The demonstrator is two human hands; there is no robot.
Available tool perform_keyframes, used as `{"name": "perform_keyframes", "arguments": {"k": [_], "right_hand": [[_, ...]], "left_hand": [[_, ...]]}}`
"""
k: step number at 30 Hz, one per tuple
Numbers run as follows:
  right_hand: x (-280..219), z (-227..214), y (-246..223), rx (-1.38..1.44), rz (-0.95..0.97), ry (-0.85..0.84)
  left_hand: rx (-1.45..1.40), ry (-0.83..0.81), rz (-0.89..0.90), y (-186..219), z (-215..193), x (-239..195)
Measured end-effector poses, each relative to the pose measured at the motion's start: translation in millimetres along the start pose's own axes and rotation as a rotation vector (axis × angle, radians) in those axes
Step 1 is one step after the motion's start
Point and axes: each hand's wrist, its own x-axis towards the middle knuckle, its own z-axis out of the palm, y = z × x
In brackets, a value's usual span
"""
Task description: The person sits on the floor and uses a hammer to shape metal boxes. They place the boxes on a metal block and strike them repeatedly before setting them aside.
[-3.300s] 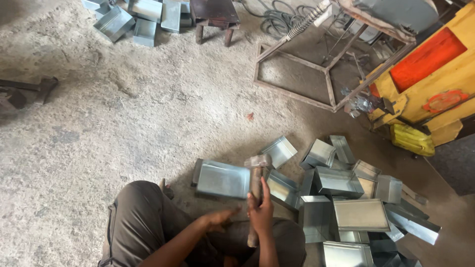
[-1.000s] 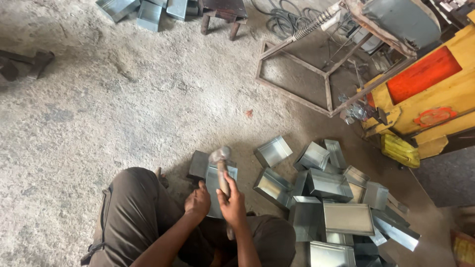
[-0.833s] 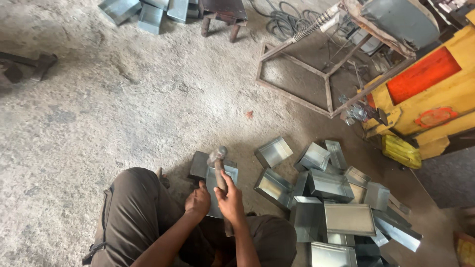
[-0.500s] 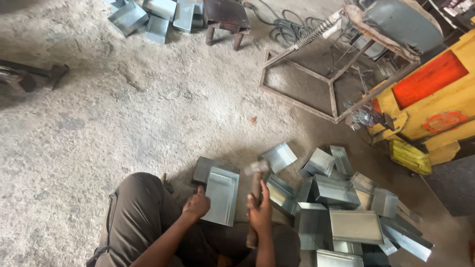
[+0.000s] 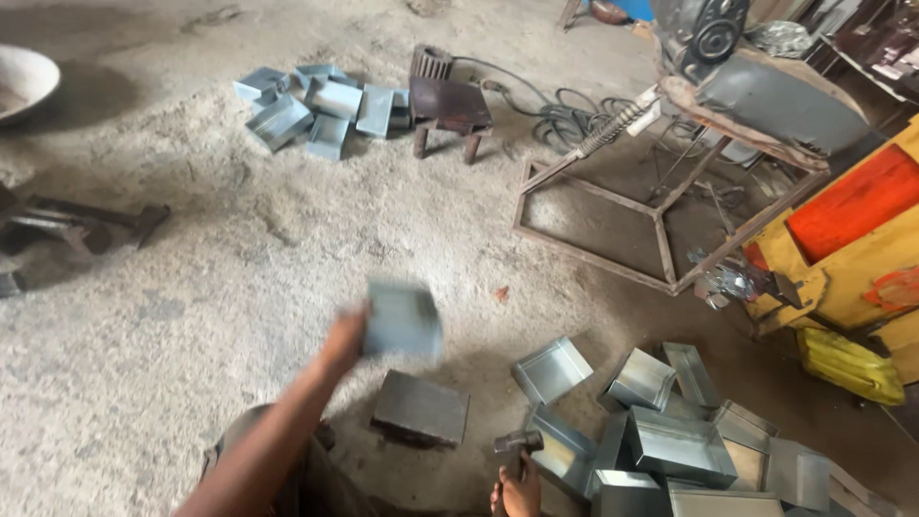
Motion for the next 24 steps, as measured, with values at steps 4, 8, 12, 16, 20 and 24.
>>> {"name": "perform_keyframes", "arguments": {"k": [4, 8, 12, 16, 20, 24], "right_hand": [[15, -4, 4, 0.106, 0.043, -0.051], [35, 8, -8, 0.086, 0.094, -0.064], [36, 22, 5, 0.091, 0.085, -0.099], [2, 9, 34, -0.009, 0.012, -0.116], [-4, 24, 40, -0.556, 0.082, -0.124], [-17, 36, 13, -1.235, 0.103, -0.233]], "left_hand": [[-0.642, -0.203, 0.329, 202, 34, 77], [-0.380, 0.096, 0.166, 207, 59, 97], [0.272, 0.028, 0.150, 43, 47, 87], [0.905, 0.008, 0.307, -85, 66, 41], [1.176, -0.215, 0.424, -130, 143, 4], [1.673, -0.578, 0.448, -148, 239, -23]]}}
